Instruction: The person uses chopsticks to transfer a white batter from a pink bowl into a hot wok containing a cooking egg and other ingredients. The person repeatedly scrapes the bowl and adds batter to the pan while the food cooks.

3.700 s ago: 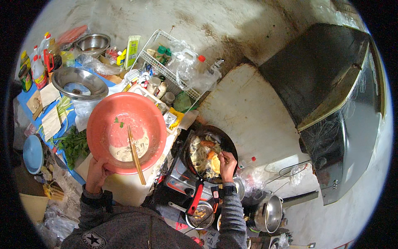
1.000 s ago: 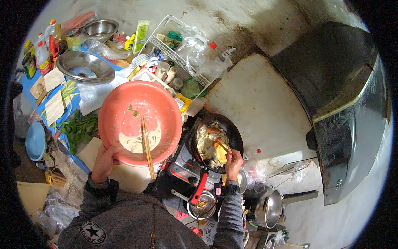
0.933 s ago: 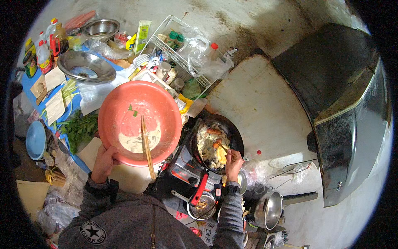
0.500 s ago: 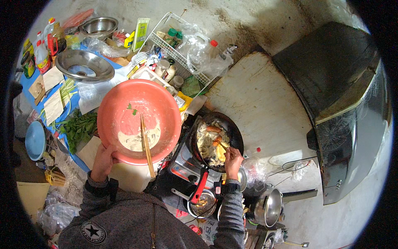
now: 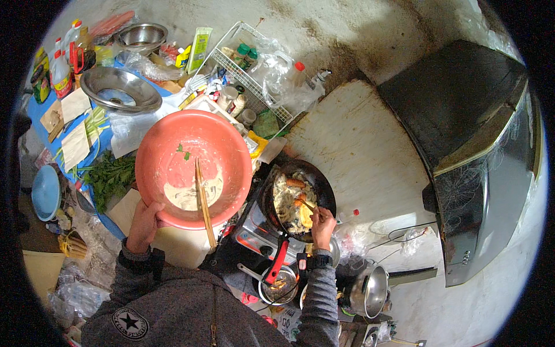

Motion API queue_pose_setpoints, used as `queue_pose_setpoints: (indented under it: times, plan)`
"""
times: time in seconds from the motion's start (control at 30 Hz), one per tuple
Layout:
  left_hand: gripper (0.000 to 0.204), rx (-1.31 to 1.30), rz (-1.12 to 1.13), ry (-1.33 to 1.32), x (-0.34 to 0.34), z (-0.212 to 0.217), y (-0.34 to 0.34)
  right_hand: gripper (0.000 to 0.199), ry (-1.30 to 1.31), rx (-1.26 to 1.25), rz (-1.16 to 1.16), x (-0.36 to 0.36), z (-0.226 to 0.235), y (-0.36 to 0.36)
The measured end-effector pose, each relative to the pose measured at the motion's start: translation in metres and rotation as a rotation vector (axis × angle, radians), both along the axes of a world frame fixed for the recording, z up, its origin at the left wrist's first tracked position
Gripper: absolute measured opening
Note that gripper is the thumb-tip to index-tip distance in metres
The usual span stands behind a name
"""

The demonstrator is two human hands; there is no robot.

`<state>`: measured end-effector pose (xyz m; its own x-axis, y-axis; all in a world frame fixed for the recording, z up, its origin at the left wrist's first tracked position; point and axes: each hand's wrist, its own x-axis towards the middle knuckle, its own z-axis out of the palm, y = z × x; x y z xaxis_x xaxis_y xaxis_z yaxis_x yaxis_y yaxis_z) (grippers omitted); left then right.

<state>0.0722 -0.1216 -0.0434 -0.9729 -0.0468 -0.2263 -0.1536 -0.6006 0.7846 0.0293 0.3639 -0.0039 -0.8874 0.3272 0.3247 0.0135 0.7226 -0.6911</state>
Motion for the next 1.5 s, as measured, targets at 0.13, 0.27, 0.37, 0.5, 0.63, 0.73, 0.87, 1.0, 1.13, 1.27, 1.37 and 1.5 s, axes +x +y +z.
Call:
queue_pose_setpoints:
  times: [0.13, 0.27, 0.37, 0.5, 0.63, 0.73, 0.87, 1.0, 1.13, 1.27, 1.37, 1.5]
  plan:
    - [0.044, -0.011, -0.015, -0.037, 0.001, 0.000, -0.003, 0.026, 0.028, 0.077, -0.013, 0.001, -0.001, 0.003]
    - [0.046, -0.002, -0.040, -0.047, 0.000, -0.001, -0.005, 0.026, -0.003, 0.070, -0.057, 0.003, 0.000, 0.003]
    - [0.047, -0.002, -0.038, -0.056, -0.001, -0.002, -0.003, 0.026, -0.006, 0.039, -0.013, 0.003, 0.003, 0.002]
    - [0.046, 0.007, -0.045, -0.058, -0.002, -0.002, -0.003, 0.024, -0.005, 0.168, 0.017, 0.003, 0.006, 0.000]
    - [0.049, -0.021, -0.056, -0.052, -0.001, 0.000, -0.005, 0.023, -0.012, 0.146, 0.009, 0.001, 0.004, -0.001]
    - [0.050, -0.025, -0.061, -0.065, -0.001, 0.002, -0.005, 0.022, -0.008, 0.094, 0.029, -0.002, 0.002, -0.001]
    - [0.051, -0.017, -0.041, -0.056, -0.001, 0.003, -0.006, 0.022, -0.014, 0.068, 0.056, -0.003, 0.003, -0.002]
    - [0.052, -0.025, -0.040, -0.062, -0.002, 0.001, -0.007, 0.020, 0.020, 0.009, 0.027, -0.004, 0.012, -0.004]
    - [0.050, 0.008, -0.042, -0.070, -0.003, 0.002, -0.007, 0.018, 0.025, 0.155, 0.079, -0.017, 0.016, -0.006]
    - [0.052, 0.012, -0.032, -0.068, -0.003, 0.001, -0.006, 0.017, 0.087, 0.213, 0.126, -0.043, 0.007, -0.008]
    - [0.050, -0.003, -0.021, -0.067, -0.004, -0.002, -0.006, 0.016, 0.054, 0.215, 0.130, -0.058, 0.000, -0.007]
    - [0.046, -0.026, 0.010, -0.092, -0.005, -0.004, -0.007, 0.019, -0.025, 0.082, 0.146, -0.065, -0.003, -0.007]
